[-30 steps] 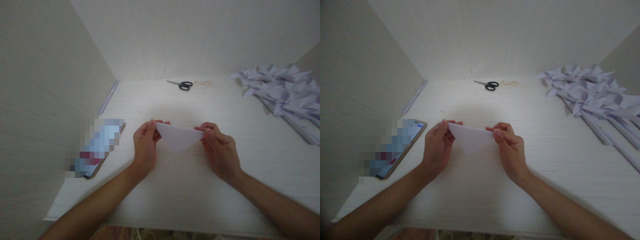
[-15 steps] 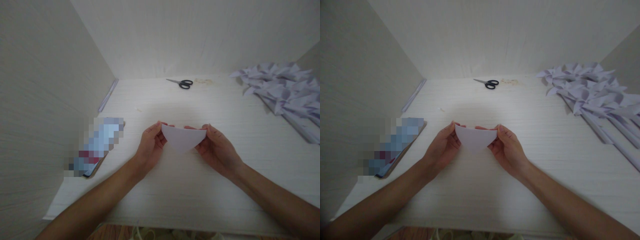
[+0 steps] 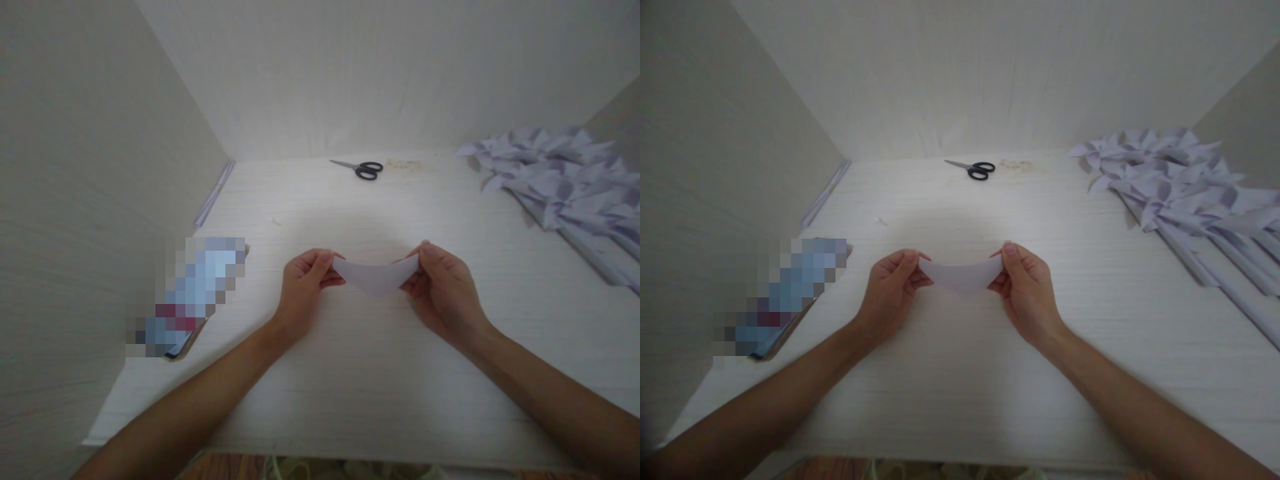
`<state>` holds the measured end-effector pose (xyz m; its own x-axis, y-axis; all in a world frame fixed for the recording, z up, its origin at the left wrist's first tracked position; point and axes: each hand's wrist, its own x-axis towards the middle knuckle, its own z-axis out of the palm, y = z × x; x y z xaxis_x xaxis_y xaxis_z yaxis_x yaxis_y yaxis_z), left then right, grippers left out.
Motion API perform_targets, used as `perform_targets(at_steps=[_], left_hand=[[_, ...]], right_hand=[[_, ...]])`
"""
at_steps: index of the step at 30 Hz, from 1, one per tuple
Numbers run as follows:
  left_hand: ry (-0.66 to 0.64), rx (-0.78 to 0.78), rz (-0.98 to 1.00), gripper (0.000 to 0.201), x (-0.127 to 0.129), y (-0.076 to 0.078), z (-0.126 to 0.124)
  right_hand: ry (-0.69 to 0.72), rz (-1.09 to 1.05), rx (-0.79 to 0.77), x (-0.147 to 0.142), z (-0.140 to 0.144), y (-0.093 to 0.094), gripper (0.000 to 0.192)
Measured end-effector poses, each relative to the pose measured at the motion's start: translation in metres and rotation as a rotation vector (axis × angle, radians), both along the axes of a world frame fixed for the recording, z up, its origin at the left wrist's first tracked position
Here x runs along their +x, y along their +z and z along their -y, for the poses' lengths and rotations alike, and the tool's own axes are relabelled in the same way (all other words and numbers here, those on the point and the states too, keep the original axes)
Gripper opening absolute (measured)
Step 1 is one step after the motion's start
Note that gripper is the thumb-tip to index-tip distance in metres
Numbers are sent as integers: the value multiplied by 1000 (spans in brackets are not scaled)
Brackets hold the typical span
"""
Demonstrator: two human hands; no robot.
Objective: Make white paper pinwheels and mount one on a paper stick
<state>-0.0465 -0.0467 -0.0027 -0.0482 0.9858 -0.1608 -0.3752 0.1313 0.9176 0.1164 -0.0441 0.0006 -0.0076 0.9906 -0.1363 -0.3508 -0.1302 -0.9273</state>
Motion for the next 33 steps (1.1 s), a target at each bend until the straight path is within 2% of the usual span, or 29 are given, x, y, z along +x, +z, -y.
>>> perform_targets(at_steps=[4, 8, 12, 16, 19, 22, 26, 30, 33], left_hand=[[-64, 50, -180, 15, 1, 2, 2], [-224, 136, -422, 11, 2, 9, 6], [-368, 253, -680, 15, 2, 13, 10], [-401, 361, -926, 25, 8, 13, 13], [-405, 402, -1086, 33, 15, 11, 17], [-382, 422, -1145, 35, 18, 8, 19], [-359, 439, -1149, 35, 18, 4, 20], [-369, 445, -1138, 35, 19, 6, 21], [-391, 440, -1086, 36, 20, 9, 22]], right_hand=[[-203, 269, 147, 6, -3, -4, 28], [-315, 682, 299, 13, -6, -4, 29], [-282, 943, 376, 13, -5, 0, 28], [-197, 1075, 416, 7, 1, 3, 26], [-134, 1084, 442, 2, 6, 4, 26], [-108, 1013, 410, -2, 9, 7, 27], [-83, 792, 278, -5, 9, 7, 32], [8, 551, 93, -2, 7, -1, 36], [12, 421, 39, -1, 7, -6, 36]])
